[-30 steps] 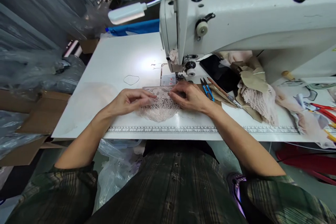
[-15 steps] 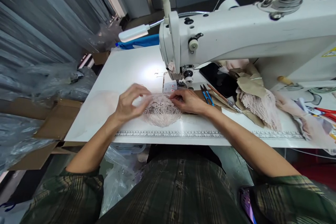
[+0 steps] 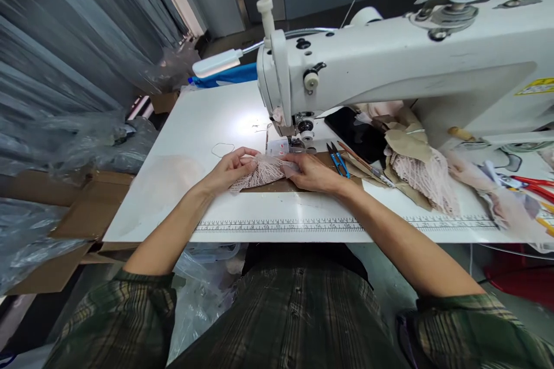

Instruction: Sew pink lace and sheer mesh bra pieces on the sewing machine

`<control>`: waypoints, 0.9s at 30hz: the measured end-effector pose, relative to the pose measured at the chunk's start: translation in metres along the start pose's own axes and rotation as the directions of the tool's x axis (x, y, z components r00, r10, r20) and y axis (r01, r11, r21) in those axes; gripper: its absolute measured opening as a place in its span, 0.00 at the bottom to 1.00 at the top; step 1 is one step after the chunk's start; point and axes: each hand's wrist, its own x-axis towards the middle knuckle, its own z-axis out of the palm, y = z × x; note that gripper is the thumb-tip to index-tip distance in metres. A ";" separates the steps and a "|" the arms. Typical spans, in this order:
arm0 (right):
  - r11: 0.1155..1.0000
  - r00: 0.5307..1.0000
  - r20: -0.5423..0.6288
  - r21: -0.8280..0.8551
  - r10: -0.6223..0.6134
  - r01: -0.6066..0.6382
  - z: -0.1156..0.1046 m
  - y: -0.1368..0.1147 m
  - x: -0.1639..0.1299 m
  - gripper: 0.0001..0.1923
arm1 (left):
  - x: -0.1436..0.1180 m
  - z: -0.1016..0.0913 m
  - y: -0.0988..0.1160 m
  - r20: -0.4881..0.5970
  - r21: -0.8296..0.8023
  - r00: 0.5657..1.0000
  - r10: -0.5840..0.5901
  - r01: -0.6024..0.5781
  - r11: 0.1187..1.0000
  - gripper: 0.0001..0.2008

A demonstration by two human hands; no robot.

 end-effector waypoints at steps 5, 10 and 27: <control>0.999 1.000 0.005 0.035 -0.025 0.024 0.000 -0.002 0.001 0.14 | -0.007 0.003 0.002 0.089 -0.039 0.996 -0.017 0.021 0.999 0.28; 0.999 1.000 0.025 0.034 -0.016 0.015 -0.001 -0.005 0.000 0.19 | -0.007 0.005 0.001 0.060 -0.059 0.998 -0.033 0.036 0.998 0.26; 0.955 0.999 0.003 0.295 -0.033 0.031 -0.014 -0.020 -0.009 0.20 | -0.026 0.015 0.028 -0.005 -0.168 1.000 -0.013 0.012 0.986 0.15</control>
